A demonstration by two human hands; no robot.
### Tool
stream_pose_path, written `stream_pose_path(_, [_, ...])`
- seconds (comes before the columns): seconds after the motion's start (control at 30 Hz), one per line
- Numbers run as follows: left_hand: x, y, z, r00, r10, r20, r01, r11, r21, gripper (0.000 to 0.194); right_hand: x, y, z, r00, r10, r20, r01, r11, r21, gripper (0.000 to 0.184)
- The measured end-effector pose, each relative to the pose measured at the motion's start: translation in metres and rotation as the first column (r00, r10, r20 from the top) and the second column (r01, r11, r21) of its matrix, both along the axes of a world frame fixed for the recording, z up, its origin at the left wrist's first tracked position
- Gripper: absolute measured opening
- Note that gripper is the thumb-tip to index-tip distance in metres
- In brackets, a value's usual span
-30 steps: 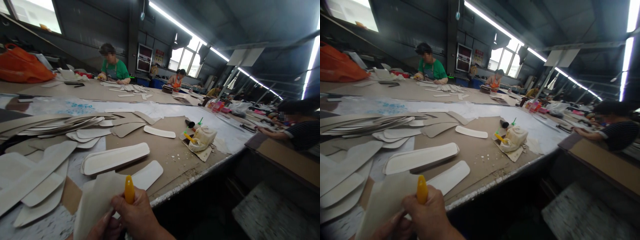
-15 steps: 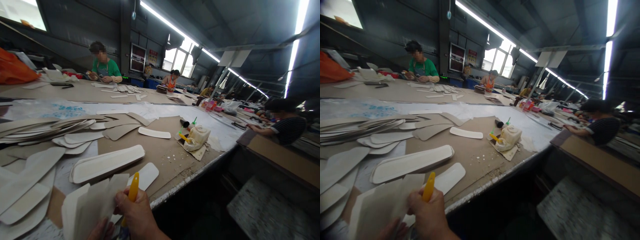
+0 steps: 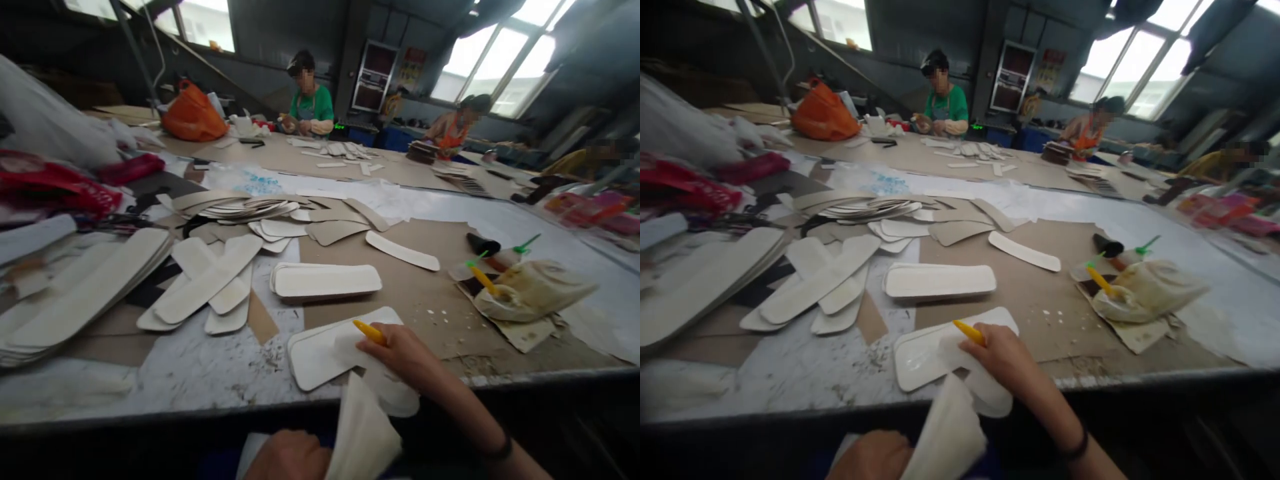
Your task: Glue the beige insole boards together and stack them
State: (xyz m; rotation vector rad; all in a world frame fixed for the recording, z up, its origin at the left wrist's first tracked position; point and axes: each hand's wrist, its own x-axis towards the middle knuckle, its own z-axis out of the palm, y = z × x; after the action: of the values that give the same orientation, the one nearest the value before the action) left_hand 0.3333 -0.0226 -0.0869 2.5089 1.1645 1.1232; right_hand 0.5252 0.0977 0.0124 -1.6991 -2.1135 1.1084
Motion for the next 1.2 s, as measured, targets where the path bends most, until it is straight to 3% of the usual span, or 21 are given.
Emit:
stream_pose_path(0.07, [-0.006,0.004,0.008,0.994,0.090,-0.066,-0.075,0.977,0.200,0.053,-0.005,0.008,-0.003,0.992,0.119,0.029,-0.115,0.988,-0.103,0.028])
stream_pose_path(0.17, [-0.015,0.007,0.025,0.982,0.080,-0.171,-0.041,0.974,0.222,0.042,-0.016,0.016,-0.005,0.985,0.166,-0.039,-0.171,0.960,-0.221,0.031])
stream_pose_path(0.23, [-0.021,0.006,0.033,0.994,0.097,-0.057,-0.088,0.986,0.142,0.036,-0.021,0.018,-0.004,0.982,0.152,-0.110,-0.177,0.941,-0.289,0.032])
stream_pose_path(0.3, [-0.025,0.002,0.039,0.955,0.181,0.234,-0.160,0.982,-0.105,0.030,-0.023,0.018,-0.001,0.975,0.133,-0.177,-0.187,0.923,-0.336,0.034])
stream_pose_path(0.33, [-0.026,0.001,0.042,0.880,0.283,0.382,-0.167,0.936,-0.309,0.025,-0.025,0.015,0.001,0.971,0.122,-0.207,-0.189,0.921,-0.341,0.036])
stream_pose_path(0.37, [-0.027,0.001,0.046,0.765,0.421,0.488,-0.125,0.840,-0.528,0.021,-0.028,0.012,0.004,0.965,0.107,-0.241,-0.187,0.922,-0.339,0.036])
stream_pose_path(0.43, [-0.025,0.004,0.054,0.454,0.719,0.526,0.062,0.563,-0.824,0.021,-0.036,0.001,0.007,0.948,0.064,-0.313,-0.172,0.928,-0.331,0.038])
stream_pose_path(0.47, [-0.022,0.006,0.058,0.310,0.808,0.501,0.179,0.468,-0.866,0.027,-0.043,-0.005,0.008,0.934,0.032,-0.355,-0.159,0.929,-0.335,0.039])
stream_pose_path(0.5, [-0.019,0.009,0.062,0.193,0.851,0.489,0.274,0.432,-0.859,0.034,-0.050,-0.012,0.009,0.918,-0.006,-0.397,-0.142,0.929,-0.342,0.039])
stream_pose_path(0.57, [-0.012,0.013,0.068,0.028,0.868,0.497,0.437,0.436,-0.787,0.041,-0.066,-0.026,0.009,0.872,-0.074,-0.484,-0.117,0.928,-0.353,0.039])
stream_pose_path(0.67, [-0.004,0.014,0.074,-0.088,0.875,0.476,0.571,0.436,-0.695,0.039,-0.086,-0.043,0.006,0.771,-0.106,-0.628,-0.196,0.899,-0.392,0.040])
stream_pose_path(0.77, [-0.001,0.010,0.076,-0.119,0.897,0.425,0.551,0.416,-0.724,0.032,-0.093,-0.053,-0.004,0.749,-0.122,-0.651,-0.198,0.897,-0.396,0.043])
stream_pose_path(0.83, [-0.004,0.008,0.078,-0.143,0.913,0.383,0.521,0.399,-0.754,0.028,-0.089,-0.055,-0.010,0.810,-0.167,-0.563,-0.035,0.943,-0.330,0.040])
stream_pose_path(0.9, [-0.011,0.007,0.081,-0.143,0.920,0.366,0.493,0.387,-0.779,0.038,-0.079,-0.053,-0.014,0.848,-0.244,-0.472,0.134,0.958,-0.254,0.039])
stream_pose_path(1.0, [-0.029,0.007,0.086,-0.065,0.900,0.430,0.441,0.413,-0.797,0.042,-0.055,-0.043,-0.011,0.873,-0.305,-0.381,0.236,0.947,-0.217,0.037])
stream_pose_path(1.07, [-0.042,0.007,0.087,-0.029,0.869,0.494,0.459,0.451,-0.766,0.034,-0.039,-0.034,-0.007,0.921,-0.241,-0.307,0.190,0.964,-0.189,0.034])
stream_pose_path(1.13, [-0.052,0.006,0.086,0.019,0.832,0.554,0.492,0.475,-0.730,0.025,-0.026,-0.024,-0.003,0.971,-0.093,-0.218,0.056,0.984,-0.170,0.031])
stream_pose_path(1.2, [-0.055,0.004,0.082,0.190,0.807,0.559,0.424,0.446,-0.788,0.023,-0.020,-0.012,0.000,0.987,0.080,-0.142,-0.107,0.975,-0.196,0.030])
